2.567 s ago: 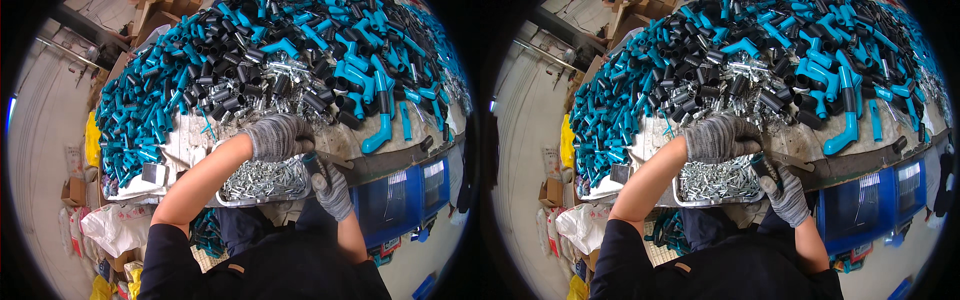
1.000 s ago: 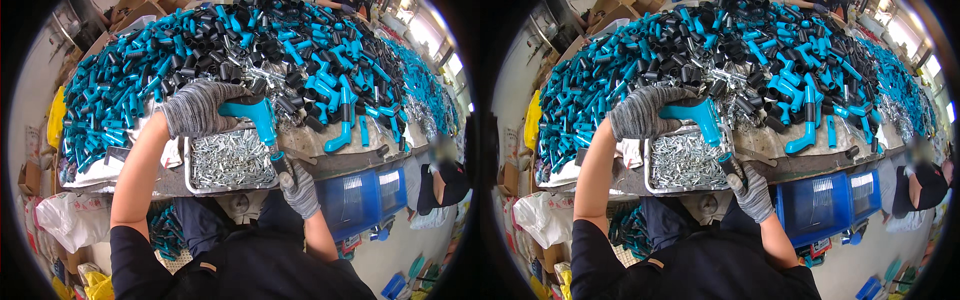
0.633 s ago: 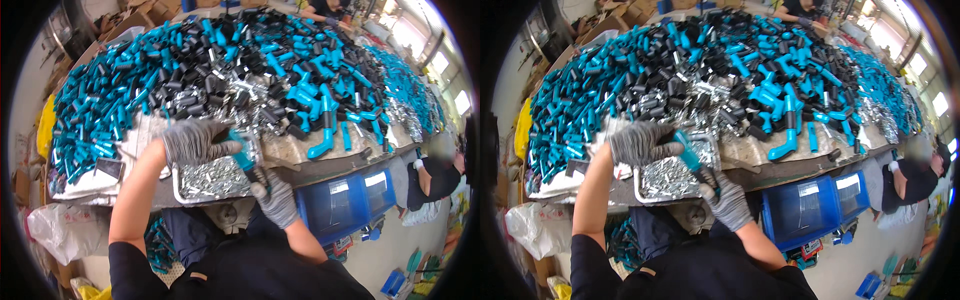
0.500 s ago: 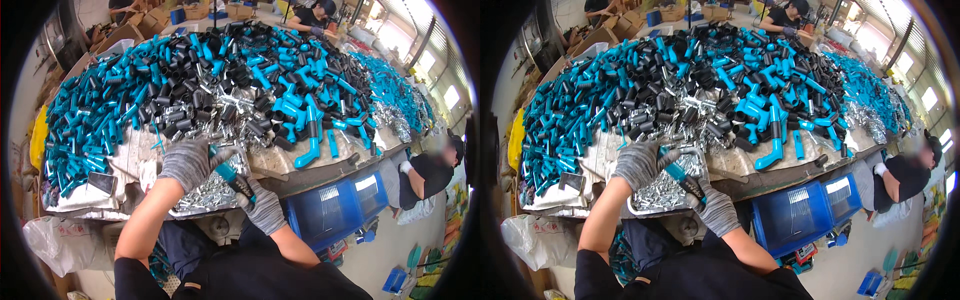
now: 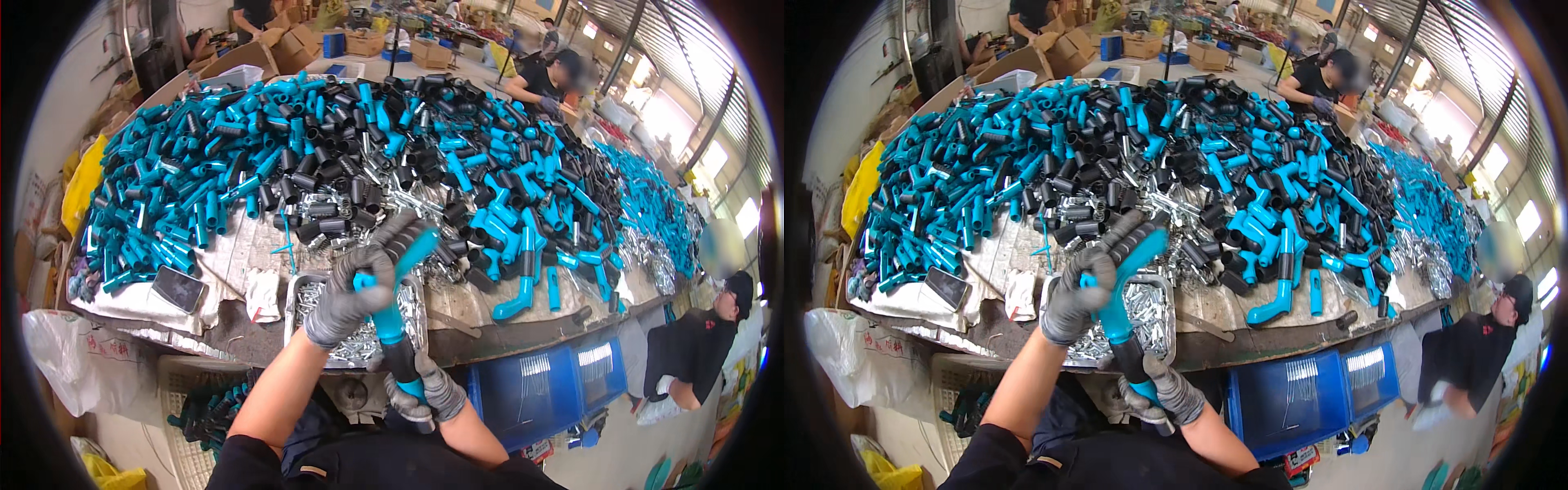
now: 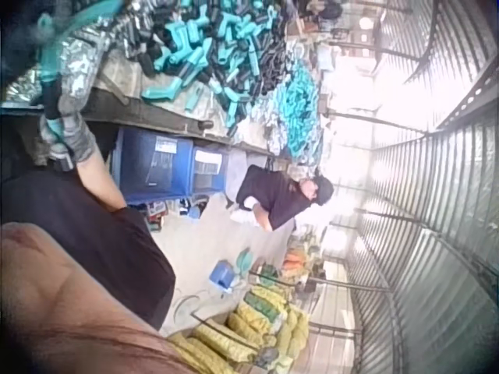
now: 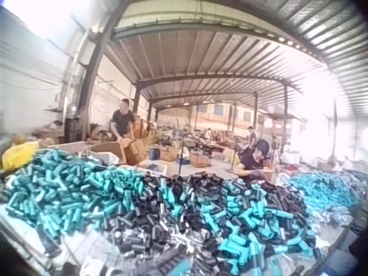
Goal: The person assembles tool handles by inserting metal pins, rods, and sleeves into plastic casings by hand.
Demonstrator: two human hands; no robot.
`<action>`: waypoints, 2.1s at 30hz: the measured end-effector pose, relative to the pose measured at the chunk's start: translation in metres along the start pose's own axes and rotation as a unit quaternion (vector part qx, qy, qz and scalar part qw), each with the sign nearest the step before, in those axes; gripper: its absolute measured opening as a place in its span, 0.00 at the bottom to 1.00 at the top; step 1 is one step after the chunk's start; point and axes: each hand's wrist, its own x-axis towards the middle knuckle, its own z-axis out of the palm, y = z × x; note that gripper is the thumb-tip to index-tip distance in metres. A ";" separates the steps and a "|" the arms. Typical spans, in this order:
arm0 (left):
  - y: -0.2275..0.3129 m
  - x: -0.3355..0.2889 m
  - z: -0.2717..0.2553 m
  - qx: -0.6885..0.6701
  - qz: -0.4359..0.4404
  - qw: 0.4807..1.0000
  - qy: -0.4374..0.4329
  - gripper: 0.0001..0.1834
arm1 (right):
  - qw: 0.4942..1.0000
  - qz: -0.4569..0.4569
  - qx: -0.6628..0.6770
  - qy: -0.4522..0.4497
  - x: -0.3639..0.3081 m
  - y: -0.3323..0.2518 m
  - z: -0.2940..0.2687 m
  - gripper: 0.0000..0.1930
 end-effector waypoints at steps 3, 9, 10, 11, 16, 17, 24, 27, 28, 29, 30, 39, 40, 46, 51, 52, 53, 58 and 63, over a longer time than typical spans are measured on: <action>-0.022 -0.015 -0.024 -0.453 0.022 0.881 -0.135 0.34 | 0.997 0.012 -0.043 -0.059 0.005 0.004 0.013 0.42; 0.048 -0.003 -0.019 0.062 -0.014 0.998 -0.027 0.32 | 0.989 -0.012 -0.072 0.132 -0.017 -0.022 -0.025 0.42; 0.049 -0.005 -0.019 0.089 -0.061 0.994 -0.013 0.28 | 0.994 -0.042 -0.057 0.079 -0.021 -0.024 -0.021 0.42; 0.060 0.004 -0.022 0.194 -0.035 0.978 -0.074 0.26 | 0.994 -0.039 -0.058 0.078 -0.022 -0.021 -0.010 0.42; 0.054 0.013 -0.008 0.192 -0.034 0.971 -0.140 0.29 | 0.973 0.015 -0.207 0.097 0.001 0.001 0.009 0.36; 0.055 0.015 -0.005 0.170 -0.054 0.968 -0.174 0.29 | 0.961 -0.011 -0.226 0.162 -0.003 -0.004 -0.015 0.36; 0.033 0.015 -0.017 0.153 -0.084 0.979 -0.108 0.26 | 0.946 0.001 -0.286 0.154 -0.004 0.013 0.003 0.24; 0.047 0.010 -0.018 0.161 -0.098 0.978 -0.086 0.26 | 0.944 -0.049 -0.192 0.263 -0.013 -0.012 -0.022 0.31; 0.045 0.011 -0.027 0.151 -0.128 0.979 -0.053 0.26 | 0.962 -0.068 -0.166 0.208 -0.020 -0.023 -0.005 0.35; 0.037 0.012 -0.040 0.147 -0.155 0.977 -0.004 0.28 | 0.974 -0.092 -0.137 0.154 -0.023 -0.028 0.012 0.39; 0.025 0.013 -0.049 0.192 -0.126 0.973 -0.026 0.28 | 0.986 0.012 -0.071 0.149 -0.024 -0.009 0.007 0.41; 0.027 0.017 -0.052 0.199 -0.182 0.963 -0.003 0.25 | 0.993 -0.013 -0.116 0.031 -0.013 -0.014 0.025 0.42; 0.033 0.023 -0.034 0.262 -0.132 0.952 -0.083 0.25 | 0.988 0.064 -0.137 0.006 -0.006 0.004 0.020 0.40; 0.042 0.019 -0.037 0.228 -0.161 0.960 -0.034 0.23 | 0.988 -0.031 -0.068 0.135 -0.018 -0.016 -0.021 0.31; 0.050 0.013 -0.011 0.161 -0.161 0.966 -0.121 0.23 | 0.952 0.039 -0.270 0.139 0.001 0.014 -0.007 0.27; 0.055 0.009 -0.014 0.210 -0.150 0.957 -0.134 0.25 | 0.965 0.015 -0.204 0.162 -0.001 0.009 -0.021 0.25; 0.055 0.006 -0.015 0.256 -0.140 0.946 -0.144 0.28 | 0.965 0.023 -0.146 0.216 -0.007 -0.002 -0.023 0.32; -0.008 -0.012 0.017 0.138 -0.148 0.979 0.014 0.34 | 0.997 -0.035 0.033 0.067 -0.002 -0.002 -0.003 0.45; -0.041 0.010 0.059 0.037 0.073 0.990 0.118 0.23 | 0.654 -0.341 -0.612 0.287 0.004 0.028 -0.068 0.24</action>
